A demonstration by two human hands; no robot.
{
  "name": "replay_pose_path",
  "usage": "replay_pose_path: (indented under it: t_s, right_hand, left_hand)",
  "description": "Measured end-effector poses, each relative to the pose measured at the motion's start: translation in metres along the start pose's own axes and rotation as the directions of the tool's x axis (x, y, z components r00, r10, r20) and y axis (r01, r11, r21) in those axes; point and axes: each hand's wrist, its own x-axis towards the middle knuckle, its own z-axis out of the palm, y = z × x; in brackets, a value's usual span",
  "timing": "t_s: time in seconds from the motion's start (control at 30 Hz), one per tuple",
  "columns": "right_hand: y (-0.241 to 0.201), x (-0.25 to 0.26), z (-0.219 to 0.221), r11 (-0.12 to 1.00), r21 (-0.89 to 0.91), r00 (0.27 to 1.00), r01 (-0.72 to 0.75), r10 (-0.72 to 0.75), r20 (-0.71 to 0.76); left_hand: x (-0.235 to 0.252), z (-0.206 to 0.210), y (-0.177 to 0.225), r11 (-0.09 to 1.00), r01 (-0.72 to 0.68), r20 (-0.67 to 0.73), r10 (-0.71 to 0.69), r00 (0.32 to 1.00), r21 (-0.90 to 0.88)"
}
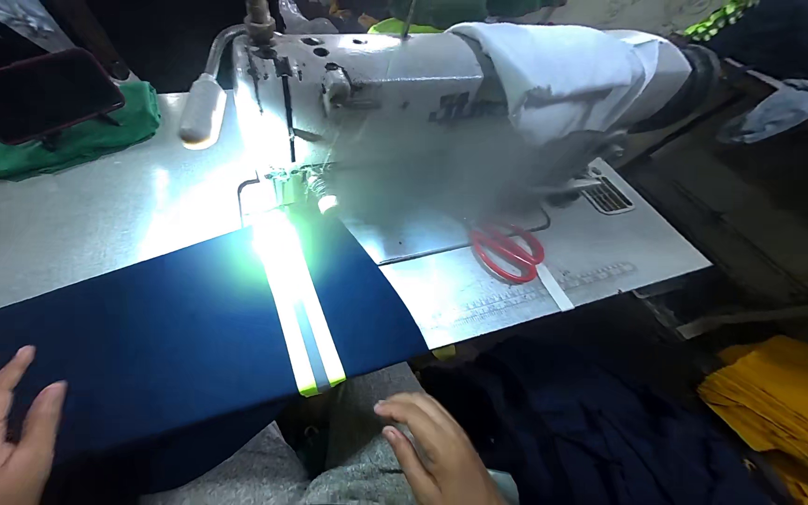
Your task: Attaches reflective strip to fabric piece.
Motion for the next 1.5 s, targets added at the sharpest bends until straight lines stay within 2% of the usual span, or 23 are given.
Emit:
replay_pose_path:
  t_s: [0.07, 0.1, 0.17, 0.27, 0.43, 0.5, 0.57, 0.6, 0.67, 0.73, 0.8, 0.87, 0.93, 1.0, 1.2, 1.3, 1.4, 1.5]
  right_hand:
    - [-0.002, 0.002, 0.018, 0.928, 0.243, 0.957, -0.283, 0.254, 0.144]
    - [0.003, 0.006, 0.029, 0.883, 0.312, 0.935, -0.349, 0.309, 0.173]
    - [0.009, 0.017, 0.045, 0.842, 0.402, 0.932, -0.359, 0.306, 0.193]
    - [0.002, 0.024, 0.054, 0.848, 0.447, 0.958, -0.284, 0.232, 0.169]
    - [-0.031, 0.016, 0.036, 0.789, 0.548, 0.942, -0.279, 0.114, 0.315]
    - [-0.033, 0.016, 0.032, 0.857, 0.446, 0.937, -0.258, 0.110, 0.332]
    - [-0.033, 0.021, 0.027, 0.988, 0.129, 0.972, -0.087, 0.056, 0.227]
    - [-0.032, 0.025, 0.025, 0.999, -0.039, 0.992, 0.037, -0.032, 0.122]
    - [-0.029, 0.036, 0.022, 0.938, -0.279, 0.973, 0.205, -0.226, -0.048]
    - [-0.029, 0.046, 0.021, 0.882, -0.382, 0.938, 0.276, -0.333, -0.091]
    - [-0.027, 0.051, 0.023, 0.844, -0.438, 0.921, 0.309, -0.381, -0.084]
    - [-0.026, 0.052, 0.024, 0.819, -0.477, 0.914, 0.318, -0.399, -0.075]
    - [-0.027, 0.052, 0.023, 0.803, -0.510, 0.917, 0.309, -0.394, -0.064]
    - [-0.029, 0.050, 0.020, 0.799, -0.526, 0.926, 0.293, -0.374, -0.052]
    - [-0.035, 0.055, 0.011, 0.819, -0.500, 0.949, 0.281, -0.316, 0.016]
    - [-0.038, 0.072, 0.011, 0.819, -0.510, 0.957, 0.262, -0.289, 0.028]
    - [-0.045, 0.101, 0.008, 0.827, -0.507, 0.966, 0.244, -0.253, 0.052]
    - [-0.033, 0.133, 0.017, 0.809, -0.521, 0.946, 0.273, -0.325, -0.009]
  left_hand:
    - [0.006, 0.014, 0.022, 0.988, -0.138, -0.056, 0.134, 0.989, -0.074]
    - [0.009, 0.025, 0.036, 0.974, -0.203, -0.071, 0.197, 0.978, -0.097]
    - [0.014, 0.045, 0.069, 0.943, -0.290, -0.028, 0.290, 0.957, -0.163]
    - [0.015, 0.069, 0.110, 0.898, -0.358, 0.040, 0.380, 0.924, -0.257]
    - [0.007, 0.083, 0.133, 0.880, -0.363, 0.119, 0.413, 0.903, -0.306]
    - [0.003, 0.087, 0.134, 0.892, -0.371, 0.150, 0.416, 0.897, -0.256]
    - [0.001, 0.089, 0.134, 0.898, -0.385, 0.150, 0.419, 0.895, -0.214]
    - [0.002, 0.090, 0.133, 0.898, -0.390, 0.141, 0.421, 0.896, -0.206]
    - [0.002, 0.092, 0.132, 0.894, -0.401, 0.128, 0.430, 0.894, -0.202]
    - [0.002, 0.092, 0.132, 0.892, -0.404, 0.130, 0.433, 0.892, -0.201]
    - [0.001, 0.092, 0.132, 0.883, -0.424, 0.107, 0.450, 0.887, -0.203]
    - [-0.005, 0.093, 0.134, 0.850, -0.484, 0.027, 0.500, 0.866, -0.208]
    - [-0.015, 0.090, 0.140, 0.815, -0.552, -0.035, 0.556, 0.831, -0.177]
    - [-0.028, 0.087, 0.147, 0.813, -0.569, -0.033, 0.570, 0.821, -0.128]
    - [-0.047, 0.076, 0.166, 0.912, -0.395, 0.101, 0.406, 0.908, -0.110]
    - [-0.034, 0.079, 0.167, 0.920, -0.377, 0.123, 0.388, 0.913, -0.107]
    - [-0.009, 0.094, 0.159, 0.901, -0.427, 0.041, 0.430, 0.902, -0.074]
    - [0.020, 0.105, 0.154, 0.890, -0.454, -0.003, 0.454, 0.891, -0.050]
